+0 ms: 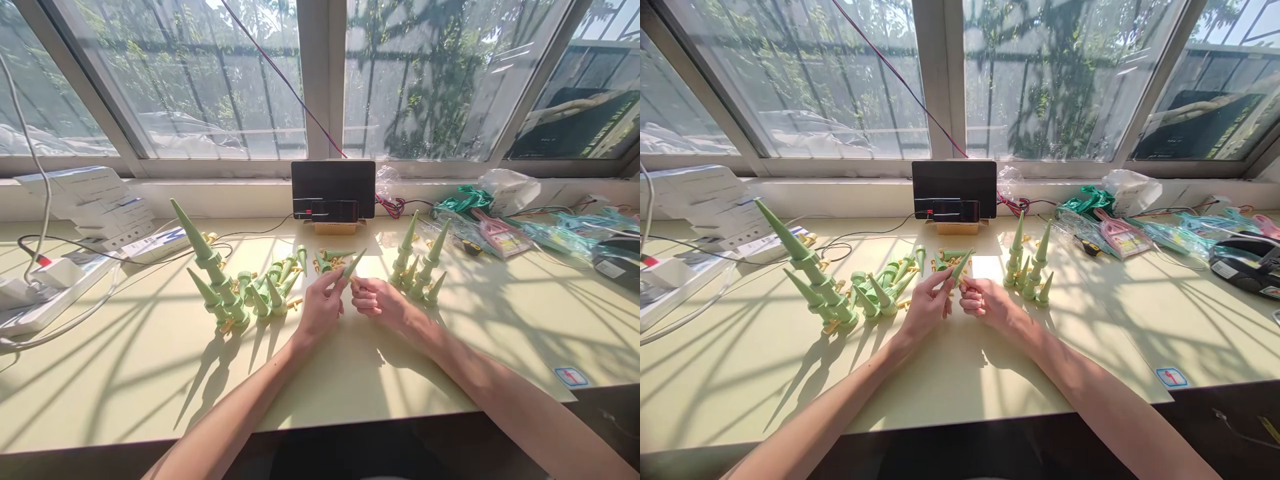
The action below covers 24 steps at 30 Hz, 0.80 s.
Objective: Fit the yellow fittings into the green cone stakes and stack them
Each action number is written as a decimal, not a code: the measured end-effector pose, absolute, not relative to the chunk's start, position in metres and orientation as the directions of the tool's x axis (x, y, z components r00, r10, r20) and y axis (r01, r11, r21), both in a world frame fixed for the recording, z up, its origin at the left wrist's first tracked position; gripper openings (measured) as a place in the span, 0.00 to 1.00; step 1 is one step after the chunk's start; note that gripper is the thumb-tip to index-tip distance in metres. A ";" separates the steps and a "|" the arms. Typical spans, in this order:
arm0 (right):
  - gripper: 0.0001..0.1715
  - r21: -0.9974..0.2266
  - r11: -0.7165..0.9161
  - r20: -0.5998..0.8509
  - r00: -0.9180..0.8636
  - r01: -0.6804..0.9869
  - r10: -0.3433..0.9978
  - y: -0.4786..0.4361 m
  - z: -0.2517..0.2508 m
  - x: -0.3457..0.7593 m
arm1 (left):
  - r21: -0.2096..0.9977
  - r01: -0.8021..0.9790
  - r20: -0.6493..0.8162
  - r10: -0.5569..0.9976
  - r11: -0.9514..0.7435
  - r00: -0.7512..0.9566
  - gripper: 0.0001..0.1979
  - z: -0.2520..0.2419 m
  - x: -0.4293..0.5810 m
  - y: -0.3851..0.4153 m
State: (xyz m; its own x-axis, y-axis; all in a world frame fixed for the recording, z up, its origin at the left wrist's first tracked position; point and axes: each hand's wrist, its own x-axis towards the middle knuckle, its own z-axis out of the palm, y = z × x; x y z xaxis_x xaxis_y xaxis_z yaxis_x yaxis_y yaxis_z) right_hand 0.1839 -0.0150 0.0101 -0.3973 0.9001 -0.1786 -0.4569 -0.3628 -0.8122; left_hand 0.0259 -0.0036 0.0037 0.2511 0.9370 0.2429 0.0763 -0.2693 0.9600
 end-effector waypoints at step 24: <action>0.19 -0.871 0.326 0.307 -0.109 0.368 0.945 -0.022 0.005 0.181 | 0.922 0.194 0.284 0.926 -0.335 0.248 0.23 -0.002 0.024 0.000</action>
State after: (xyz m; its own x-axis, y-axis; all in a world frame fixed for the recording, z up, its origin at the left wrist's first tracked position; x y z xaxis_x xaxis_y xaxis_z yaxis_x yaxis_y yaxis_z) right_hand 0.1813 -0.0222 0.0051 -0.1094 0.9453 0.3074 0.3678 0.3258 -0.8709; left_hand 0.0244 0.0003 -0.0019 0.2480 0.9261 0.2844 0.1939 -0.3350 0.9220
